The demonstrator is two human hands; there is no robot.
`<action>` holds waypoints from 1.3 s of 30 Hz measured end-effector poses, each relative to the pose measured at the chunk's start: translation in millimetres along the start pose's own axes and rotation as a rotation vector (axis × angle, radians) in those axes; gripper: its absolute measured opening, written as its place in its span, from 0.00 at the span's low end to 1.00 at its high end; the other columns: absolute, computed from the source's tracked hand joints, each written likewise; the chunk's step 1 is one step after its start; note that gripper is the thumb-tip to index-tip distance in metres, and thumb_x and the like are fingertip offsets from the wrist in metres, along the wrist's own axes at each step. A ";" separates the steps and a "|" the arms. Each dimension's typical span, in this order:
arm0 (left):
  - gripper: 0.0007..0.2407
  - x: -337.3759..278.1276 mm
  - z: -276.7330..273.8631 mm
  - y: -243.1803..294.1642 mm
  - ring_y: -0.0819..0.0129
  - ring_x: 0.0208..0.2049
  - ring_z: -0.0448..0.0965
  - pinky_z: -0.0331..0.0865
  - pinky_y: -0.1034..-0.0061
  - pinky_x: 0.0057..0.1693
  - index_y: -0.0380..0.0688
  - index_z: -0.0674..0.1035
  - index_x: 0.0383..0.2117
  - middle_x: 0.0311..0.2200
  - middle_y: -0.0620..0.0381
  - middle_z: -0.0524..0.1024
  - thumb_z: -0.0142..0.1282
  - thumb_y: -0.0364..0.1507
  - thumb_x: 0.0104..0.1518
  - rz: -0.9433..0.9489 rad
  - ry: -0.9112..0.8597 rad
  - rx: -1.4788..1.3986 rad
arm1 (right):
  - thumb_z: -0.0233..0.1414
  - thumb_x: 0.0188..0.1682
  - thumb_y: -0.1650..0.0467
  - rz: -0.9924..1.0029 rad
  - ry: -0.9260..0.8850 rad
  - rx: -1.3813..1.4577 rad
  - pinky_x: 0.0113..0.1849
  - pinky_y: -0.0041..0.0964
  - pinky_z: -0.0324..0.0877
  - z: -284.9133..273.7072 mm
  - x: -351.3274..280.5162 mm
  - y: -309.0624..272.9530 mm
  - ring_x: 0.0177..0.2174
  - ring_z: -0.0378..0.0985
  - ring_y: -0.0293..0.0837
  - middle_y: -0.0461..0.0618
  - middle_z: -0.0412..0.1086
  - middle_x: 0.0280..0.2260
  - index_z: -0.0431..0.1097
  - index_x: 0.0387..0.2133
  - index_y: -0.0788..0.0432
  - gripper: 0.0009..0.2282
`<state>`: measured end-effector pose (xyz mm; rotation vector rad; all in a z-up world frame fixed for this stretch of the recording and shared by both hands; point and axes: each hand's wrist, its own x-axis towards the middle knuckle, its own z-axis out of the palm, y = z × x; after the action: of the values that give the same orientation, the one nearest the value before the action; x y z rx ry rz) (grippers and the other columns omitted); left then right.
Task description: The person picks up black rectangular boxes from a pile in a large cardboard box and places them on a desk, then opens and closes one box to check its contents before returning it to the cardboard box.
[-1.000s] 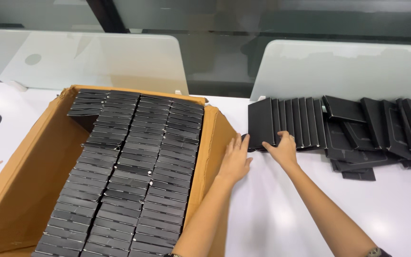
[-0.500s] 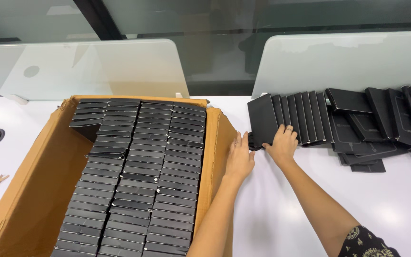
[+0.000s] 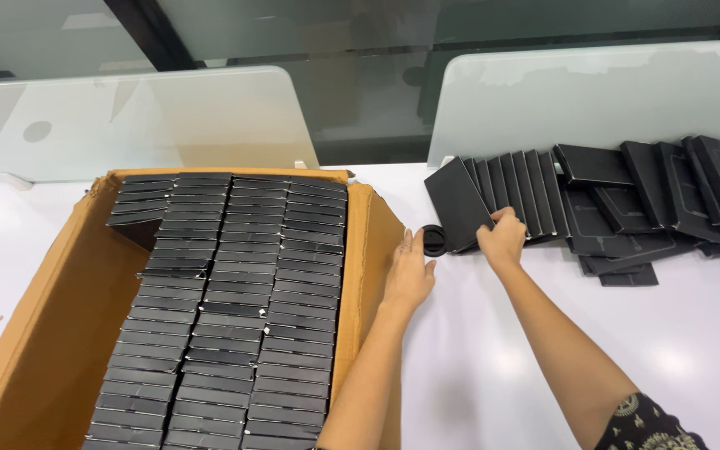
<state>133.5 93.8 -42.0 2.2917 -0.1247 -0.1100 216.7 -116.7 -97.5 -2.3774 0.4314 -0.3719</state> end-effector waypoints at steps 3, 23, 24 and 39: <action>0.28 2.3 1.3 -2.6 0.43 0.68 0.54 0.57 0.60 0.68 0.37 0.58 0.67 0.69 0.36 0.53 0.55 0.27 0.60 0.003 0.005 0.009 | 0.61 0.43 0.75 0.094 -0.023 0.225 0.43 0.41 0.75 -25.9 -4.8 0.1 0.40 0.82 0.50 0.60 0.77 0.41 0.71 0.43 0.65 0.14; 0.09 -41.2 -15.1 58.8 0.63 0.38 0.82 0.73 0.72 0.45 0.40 0.81 0.45 0.37 0.52 0.82 0.51 0.29 0.67 0.348 0.292 -0.497 | 0.59 0.43 0.75 0.192 -0.247 0.791 0.54 0.40 0.67 -176.5 -185.2 82.2 0.53 0.73 0.43 0.51 0.72 0.51 0.68 0.54 0.64 0.23; 0.10 -44.3 -7.0 56.5 0.60 0.36 0.81 0.72 0.70 0.44 0.41 0.82 0.45 0.36 0.51 0.82 0.51 0.30 0.66 0.203 0.267 -0.491 | 0.60 0.43 0.76 0.188 -0.242 0.819 0.54 0.40 0.68 -175.2 -189.4 85.0 0.51 0.73 0.44 0.52 0.73 0.49 0.69 0.53 0.65 0.21; 0.19 -161.3 16.8 75.6 0.53 0.62 0.69 0.60 0.62 0.65 0.38 0.74 0.57 0.59 0.43 0.72 0.54 0.33 0.62 0.153 0.284 -0.422 | 0.62 0.43 0.68 -0.047 -0.392 0.210 0.35 0.39 0.76 -236.9 -194.5 -2.6 0.35 0.81 0.46 0.50 0.81 0.38 0.79 0.45 0.56 0.15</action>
<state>-32.5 51.8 9.8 1.8463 -0.1159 0.2465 -47.4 -173.5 47.4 -2.1866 0.1460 0.0327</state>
